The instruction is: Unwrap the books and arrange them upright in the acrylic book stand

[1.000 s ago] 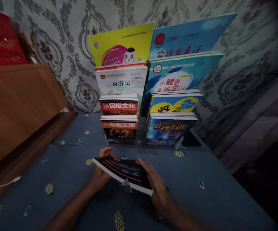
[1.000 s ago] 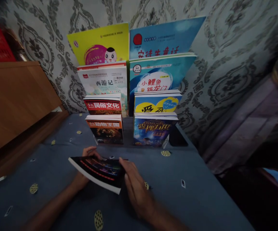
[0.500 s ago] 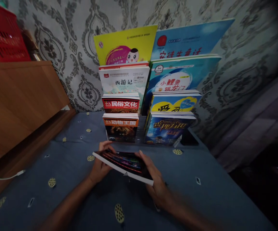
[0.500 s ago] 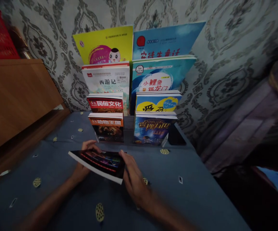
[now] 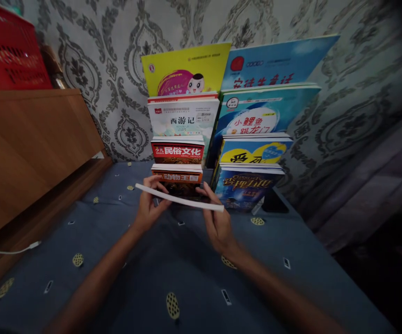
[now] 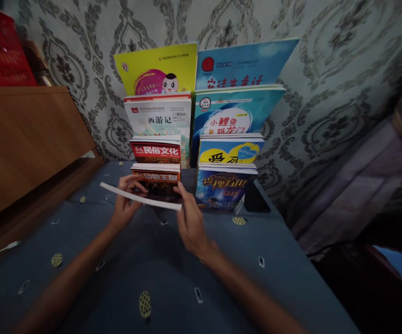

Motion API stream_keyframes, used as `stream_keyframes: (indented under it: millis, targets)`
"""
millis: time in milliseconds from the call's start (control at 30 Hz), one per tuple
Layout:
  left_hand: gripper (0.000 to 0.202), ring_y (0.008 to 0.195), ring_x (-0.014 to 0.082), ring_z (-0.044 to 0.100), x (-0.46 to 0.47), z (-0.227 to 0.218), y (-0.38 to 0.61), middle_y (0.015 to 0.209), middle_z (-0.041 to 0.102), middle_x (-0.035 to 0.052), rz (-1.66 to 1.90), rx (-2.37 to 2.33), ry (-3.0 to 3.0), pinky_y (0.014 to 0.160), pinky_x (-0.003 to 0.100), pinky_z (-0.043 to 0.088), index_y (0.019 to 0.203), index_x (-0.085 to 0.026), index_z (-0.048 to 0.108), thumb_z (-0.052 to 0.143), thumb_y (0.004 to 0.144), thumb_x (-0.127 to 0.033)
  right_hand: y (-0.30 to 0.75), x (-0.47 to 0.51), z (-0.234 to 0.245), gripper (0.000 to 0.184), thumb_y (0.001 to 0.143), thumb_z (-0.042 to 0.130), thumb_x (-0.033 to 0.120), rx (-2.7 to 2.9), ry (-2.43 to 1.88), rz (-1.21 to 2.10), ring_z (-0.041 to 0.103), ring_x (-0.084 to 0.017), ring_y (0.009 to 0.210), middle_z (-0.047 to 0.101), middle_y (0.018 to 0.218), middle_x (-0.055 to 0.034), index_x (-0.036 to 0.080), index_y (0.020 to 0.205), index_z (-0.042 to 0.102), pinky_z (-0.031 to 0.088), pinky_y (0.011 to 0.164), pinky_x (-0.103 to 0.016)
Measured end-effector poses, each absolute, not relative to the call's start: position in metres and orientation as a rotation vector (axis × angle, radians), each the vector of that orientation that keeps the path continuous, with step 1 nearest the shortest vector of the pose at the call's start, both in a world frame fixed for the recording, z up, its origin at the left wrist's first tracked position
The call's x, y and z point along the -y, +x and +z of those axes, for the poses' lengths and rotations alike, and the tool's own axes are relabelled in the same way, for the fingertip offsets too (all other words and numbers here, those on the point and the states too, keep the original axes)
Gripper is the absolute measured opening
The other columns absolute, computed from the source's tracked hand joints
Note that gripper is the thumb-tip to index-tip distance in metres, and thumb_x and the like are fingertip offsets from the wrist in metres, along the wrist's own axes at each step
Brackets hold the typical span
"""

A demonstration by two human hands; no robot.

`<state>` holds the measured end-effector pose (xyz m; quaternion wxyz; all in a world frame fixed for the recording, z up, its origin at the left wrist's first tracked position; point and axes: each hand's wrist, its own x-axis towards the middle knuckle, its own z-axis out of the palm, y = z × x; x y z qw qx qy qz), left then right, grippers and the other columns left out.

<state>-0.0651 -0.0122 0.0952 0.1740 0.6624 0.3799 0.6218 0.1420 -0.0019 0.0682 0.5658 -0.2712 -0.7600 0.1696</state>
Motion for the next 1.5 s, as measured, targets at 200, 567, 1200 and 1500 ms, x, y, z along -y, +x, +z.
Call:
stream_keyframes:
  millis: [200, 567, 1200, 1500]
  targets:
    - [0.057, 0.084, 0.0178, 0.059, -0.002, 0.095, -0.065, 0.092, 0.058, 0.0016, 1.848, -1.108, 1.815, 0.075, 0.03, 0.049, 0.124, -0.022, 0.047, 0.07, 0.084, -0.056, 0.135, -0.012, 0.08, 0.045, 0.105, 0.035, 0.032, 1.739, -0.716, 0.392, 0.06, -0.026, 0.124, 0.064, 0.133, -0.0131, 0.021, 0.148, 0.045, 0.046, 0.109, -0.048]
    - [0.048, 0.091, 0.0186, 0.063, -0.019, 0.078, -0.074, 0.104, 0.064, 0.0057, 1.891, -1.235, 1.771, 0.081, 0.032, 0.054, 0.119, -0.021, 0.054, 0.051, 0.094, -0.062, 0.131, -0.025, 0.089, 0.031, 0.105, 0.033, 0.032, 1.767, -0.747, 0.368, 0.062, -0.026, 0.109, 0.066, 0.12, -0.0128, 0.02, 0.124, 0.055, 0.05, 0.095, -0.043]
    - [0.031, 0.076, 0.0141, 0.06, -0.022, 0.08, -0.082, 0.088, 0.061, 0.0013, 1.91, -1.459, 1.856, 0.064, 0.024, 0.049, 0.104, -0.02, 0.053, 0.056, 0.096, -0.05, 0.129, -0.042, 0.07, 0.02, 0.104, 0.031, 0.036, 1.821, -0.836, 0.391, 0.061, -0.022, 0.081, 0.063, 0.089, -0.0052, 0.026, 0.095, 0.046, 0.05, 0.075, -0.038]
    - [0.027, 0.077, 0.0144, 0.061, -0.022, 0.084, -0.091, 0.09, 0.062, 0.0019, 1.851, -1.605, 2.021, 0.063, 0.024, 0.048, 0.115, -0.02, 0.055, 0.059, 0.095, -0.039, 0.134, -0.048, 0.066, 0.023, 0.104, 0.034, 0.041, 1.864, -0.852, 0.411, 0.059, -0.023, 0.07, 0.06, 0.077, -0.002, 0.027, 0.089, 0.044, 0.05, 0.067, -0.039]
